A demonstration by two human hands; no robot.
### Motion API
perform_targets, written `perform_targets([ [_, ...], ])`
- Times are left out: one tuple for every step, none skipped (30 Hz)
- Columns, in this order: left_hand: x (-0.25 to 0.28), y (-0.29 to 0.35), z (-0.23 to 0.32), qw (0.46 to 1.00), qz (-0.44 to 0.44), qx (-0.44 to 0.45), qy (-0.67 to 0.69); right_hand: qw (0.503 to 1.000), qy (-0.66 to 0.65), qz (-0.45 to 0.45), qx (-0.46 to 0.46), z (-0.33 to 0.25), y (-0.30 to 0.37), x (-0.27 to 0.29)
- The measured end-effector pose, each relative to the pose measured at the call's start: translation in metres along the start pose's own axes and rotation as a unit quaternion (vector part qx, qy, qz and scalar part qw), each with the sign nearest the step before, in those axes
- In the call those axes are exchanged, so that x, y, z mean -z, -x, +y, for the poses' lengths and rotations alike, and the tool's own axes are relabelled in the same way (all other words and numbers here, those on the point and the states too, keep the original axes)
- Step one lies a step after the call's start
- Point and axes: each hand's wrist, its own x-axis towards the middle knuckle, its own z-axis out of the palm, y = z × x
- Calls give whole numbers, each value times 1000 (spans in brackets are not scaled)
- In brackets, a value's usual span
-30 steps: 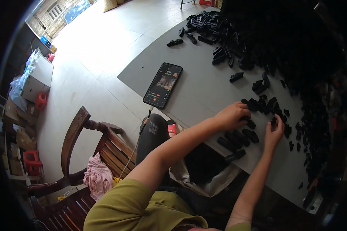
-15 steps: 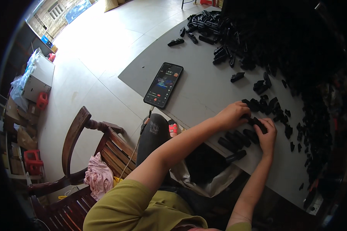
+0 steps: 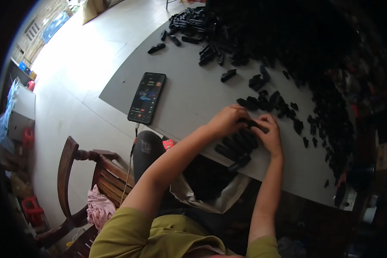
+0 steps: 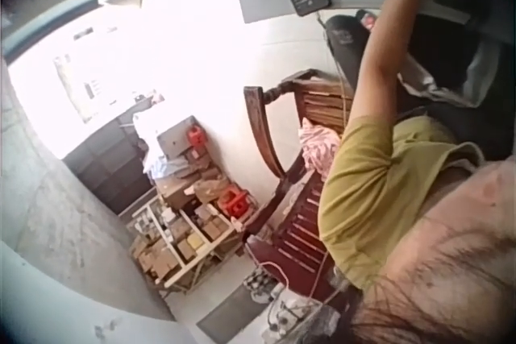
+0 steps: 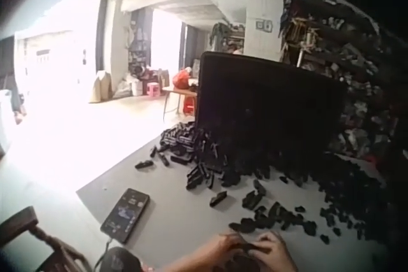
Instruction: Assembling and bagging small black plastic components at a workstation.
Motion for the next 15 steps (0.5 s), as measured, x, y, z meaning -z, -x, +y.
perform_targets([
  [0, 0, 0, 1000, -3, -5, 5, 994, -81, 19, -69, -4, -2, 3],
  [1, -2, 0, 1000, -23, -10, 10, 977, -162, 39, -134, -7, -3, 6],
  [2, -4, 0, 999, -44, -15, 15, 973, -165, 80, -138, -6, -4, 6],
  [2, -4, 2, 999, -45, -19, 16, 974, -163, 83, -138, -7, -4, 6],
  [2, -4, 2, 997, -67, -18, 21, 980, -138, 93, -109, -9, -6, 4],
  [2, -4, 2, 996, -89, -17, 25, 985, -113, 102, -80, -11, -8, 2],
  [2, -5, 1, 996, -89, -19, 24, 985, -106, 113, -74, -15, -12, 3],
  [0, -5, -1, 1000, -23, -8, 11, 985, -104, 115, -76, -9, -12, 4],
  [0, -6, -1, 999, 44, 4, -4, 979, -65, 171, -88, 3, -12, 4],
  [0, -9, 0, 999, 41, 2, -3, 969, -26, 225, -100, 14, -9, 4],
  [4, -13, 5, 993, 95, -14, -73, 962, -11, 249, -109, 18, -9, 4],
  [5, -16, 7, 978, 148, -30, -143, 963, -14, 248, -108, 20, -8, 3],
  [3, -17, 8, 978, 149, -28, -147, 964, 25, 213, -155, 20, -7, 2],
  [3, -18, 8, 982, 121, 10, -145, 962, 62, 177, -199, 18, -7, -1],
  [3, -19, 8, 984, 94, 49, -144, 966, 65, 154, -199, 21, -5, -5],
])
